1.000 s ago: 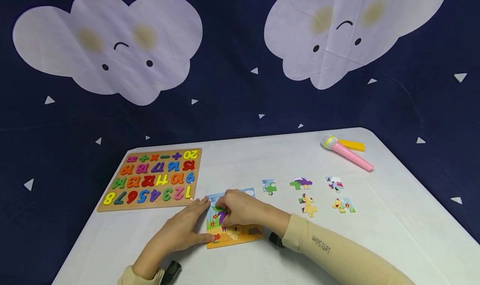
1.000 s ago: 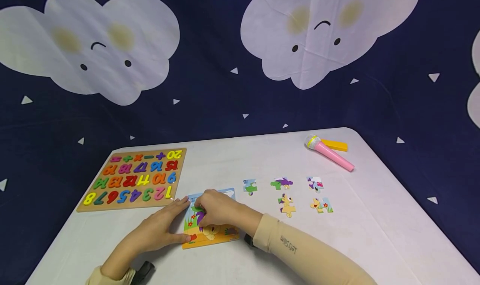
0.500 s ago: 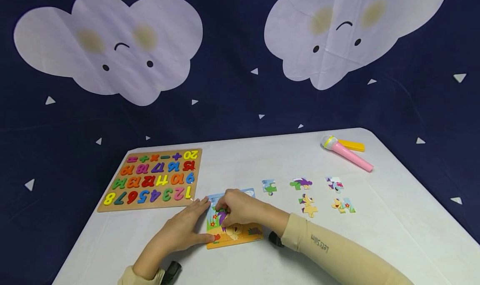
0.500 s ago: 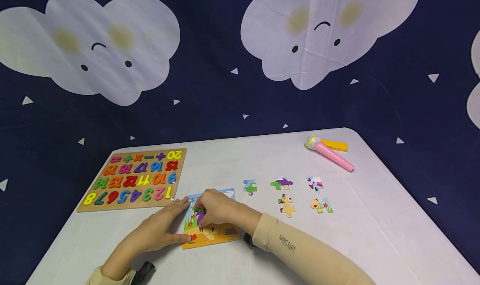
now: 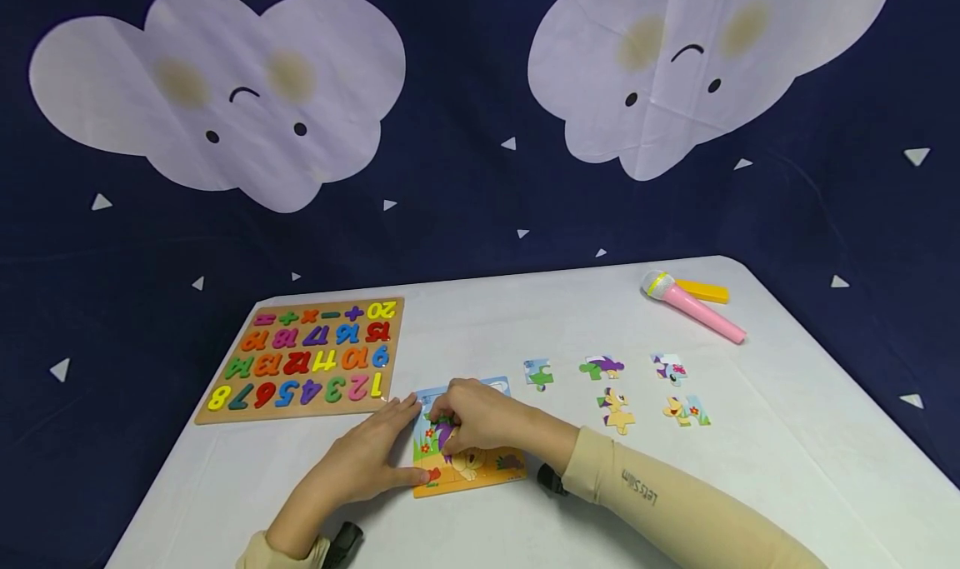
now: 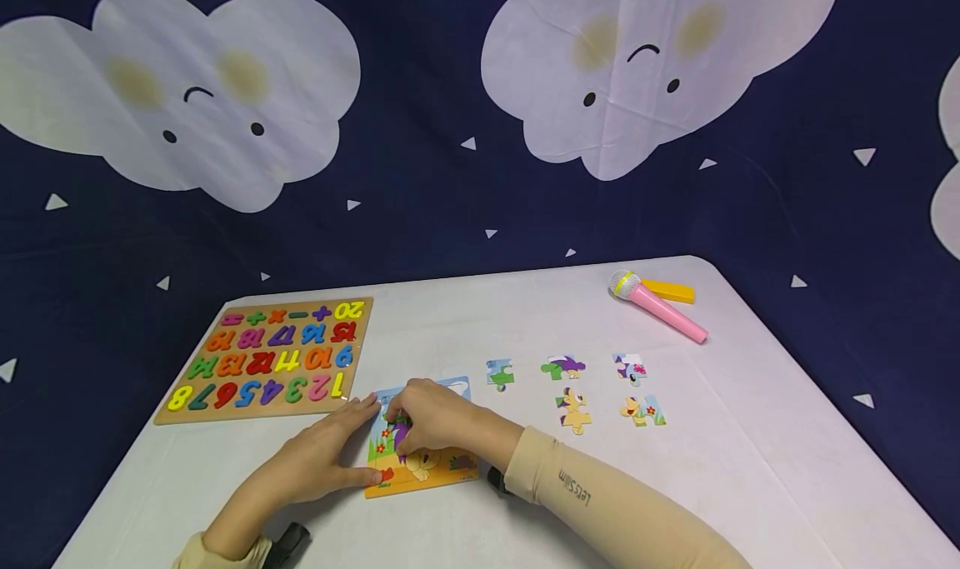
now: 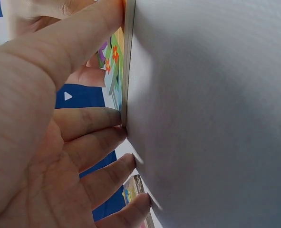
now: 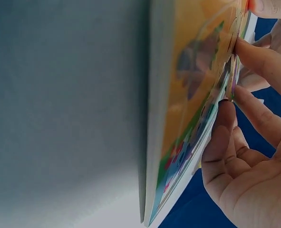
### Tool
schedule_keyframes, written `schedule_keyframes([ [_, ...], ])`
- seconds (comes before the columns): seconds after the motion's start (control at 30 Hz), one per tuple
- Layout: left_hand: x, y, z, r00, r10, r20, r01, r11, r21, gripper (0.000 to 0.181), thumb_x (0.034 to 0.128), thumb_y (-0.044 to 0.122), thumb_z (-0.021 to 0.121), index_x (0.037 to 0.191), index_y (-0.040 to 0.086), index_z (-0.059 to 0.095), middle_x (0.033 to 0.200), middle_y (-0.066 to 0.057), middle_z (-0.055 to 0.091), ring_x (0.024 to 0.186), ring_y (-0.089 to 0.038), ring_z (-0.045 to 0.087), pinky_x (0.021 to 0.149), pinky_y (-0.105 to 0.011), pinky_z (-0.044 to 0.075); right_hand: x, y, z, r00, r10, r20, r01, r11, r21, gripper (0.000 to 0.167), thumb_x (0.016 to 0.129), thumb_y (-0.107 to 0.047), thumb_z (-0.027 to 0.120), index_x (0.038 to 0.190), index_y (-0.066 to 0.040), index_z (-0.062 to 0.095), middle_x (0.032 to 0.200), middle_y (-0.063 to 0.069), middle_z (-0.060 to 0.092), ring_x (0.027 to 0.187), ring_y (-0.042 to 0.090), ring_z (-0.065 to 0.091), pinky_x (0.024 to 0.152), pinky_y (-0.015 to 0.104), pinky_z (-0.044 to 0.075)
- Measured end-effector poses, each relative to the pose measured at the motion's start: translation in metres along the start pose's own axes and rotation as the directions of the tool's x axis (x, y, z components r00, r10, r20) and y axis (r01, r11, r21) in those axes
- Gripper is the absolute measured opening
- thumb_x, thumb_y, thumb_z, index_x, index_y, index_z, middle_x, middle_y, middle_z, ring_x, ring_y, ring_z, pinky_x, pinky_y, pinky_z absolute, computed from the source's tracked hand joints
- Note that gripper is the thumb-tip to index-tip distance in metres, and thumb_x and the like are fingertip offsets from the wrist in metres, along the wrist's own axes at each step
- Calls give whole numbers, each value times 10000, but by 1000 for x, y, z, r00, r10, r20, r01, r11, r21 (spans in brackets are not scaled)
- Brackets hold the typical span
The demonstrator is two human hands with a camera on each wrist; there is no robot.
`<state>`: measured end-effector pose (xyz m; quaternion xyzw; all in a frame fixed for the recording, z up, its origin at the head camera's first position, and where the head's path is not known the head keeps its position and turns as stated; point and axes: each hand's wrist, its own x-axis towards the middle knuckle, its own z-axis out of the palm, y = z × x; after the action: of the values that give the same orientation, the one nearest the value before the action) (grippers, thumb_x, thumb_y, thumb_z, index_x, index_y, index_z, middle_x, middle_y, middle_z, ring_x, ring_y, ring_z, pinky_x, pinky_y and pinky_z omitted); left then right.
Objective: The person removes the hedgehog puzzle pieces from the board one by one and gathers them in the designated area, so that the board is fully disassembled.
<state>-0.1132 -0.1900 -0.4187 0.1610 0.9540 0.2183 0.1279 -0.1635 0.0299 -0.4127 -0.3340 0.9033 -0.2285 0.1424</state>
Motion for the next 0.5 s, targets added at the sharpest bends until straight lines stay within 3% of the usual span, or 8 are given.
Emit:
schedule_keyframes([
  [0.5,0,0,-1,1000,0,2,0,1000,1,1003,805,476,937,1608,73,490,1729,-111,404,1606,-423,358,1230,-710,367,0,0,1,998,-53,-35,51,997,-62,390,870,-269,925,1229,-158,820,1036,-47,709,843,20,527,746,171,488],
])
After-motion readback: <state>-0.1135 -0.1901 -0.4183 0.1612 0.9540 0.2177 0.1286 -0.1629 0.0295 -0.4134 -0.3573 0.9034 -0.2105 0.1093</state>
